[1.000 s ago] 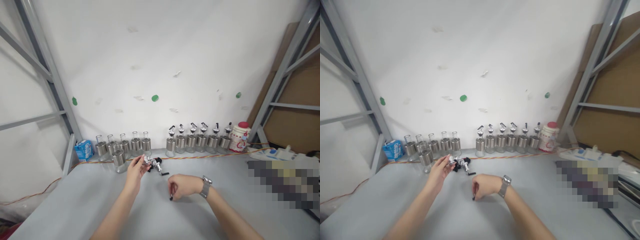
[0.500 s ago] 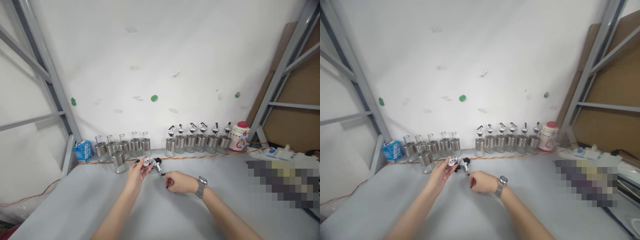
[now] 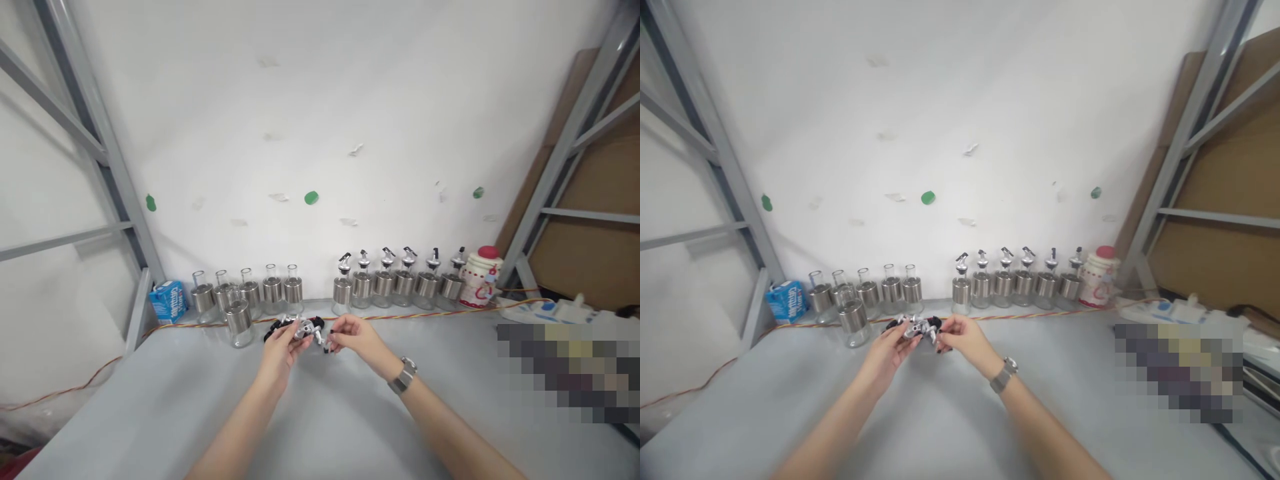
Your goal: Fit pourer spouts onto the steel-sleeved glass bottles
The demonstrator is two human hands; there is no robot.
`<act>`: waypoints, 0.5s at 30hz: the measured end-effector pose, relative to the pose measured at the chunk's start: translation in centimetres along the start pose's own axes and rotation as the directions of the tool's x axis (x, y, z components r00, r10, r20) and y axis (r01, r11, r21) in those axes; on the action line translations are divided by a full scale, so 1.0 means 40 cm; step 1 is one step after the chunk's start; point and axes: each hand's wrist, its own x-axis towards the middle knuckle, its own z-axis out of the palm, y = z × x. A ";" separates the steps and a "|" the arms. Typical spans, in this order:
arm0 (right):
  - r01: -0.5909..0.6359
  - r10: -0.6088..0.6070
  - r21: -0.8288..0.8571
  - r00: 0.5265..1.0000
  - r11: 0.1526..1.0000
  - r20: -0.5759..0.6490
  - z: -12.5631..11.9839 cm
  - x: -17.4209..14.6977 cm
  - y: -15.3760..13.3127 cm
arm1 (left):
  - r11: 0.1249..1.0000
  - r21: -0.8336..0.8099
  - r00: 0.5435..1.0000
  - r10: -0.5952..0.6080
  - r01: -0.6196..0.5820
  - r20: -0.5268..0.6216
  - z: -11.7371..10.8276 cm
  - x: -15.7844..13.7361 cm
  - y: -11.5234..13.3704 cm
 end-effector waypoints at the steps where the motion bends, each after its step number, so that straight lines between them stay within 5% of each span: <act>1: -0.007 0.007 0.061 1.000 0.998 0.003 0.003 -0.003 -0.004 | 1.000 0.010 1.000 0.004 -0.004 0.004 0.002 -0.003 0.000; 5: -0.121 0.108 0.214 0.991 0.969 0.073 0.019 -0.018 -0.013 | 0.997 0.059 0.998 0.052 -0.055 0.047 0.006 -0.018 -0.001; 9: -0.262 0.214 0.288 0.959 0.921 0.188 0.034 -0.029 -0.009 | 0.967 0.154 0.959 0.164 -0.203 0.232 0.012 -0.035 -0.004; 15: -0.272 0.225 0.308 0.958 0.912 0.179 0.039 -0.028 0.002 | 0.943 0.218 0.938 0.180 -0.250 0.297 0.021 -0.044 -0.001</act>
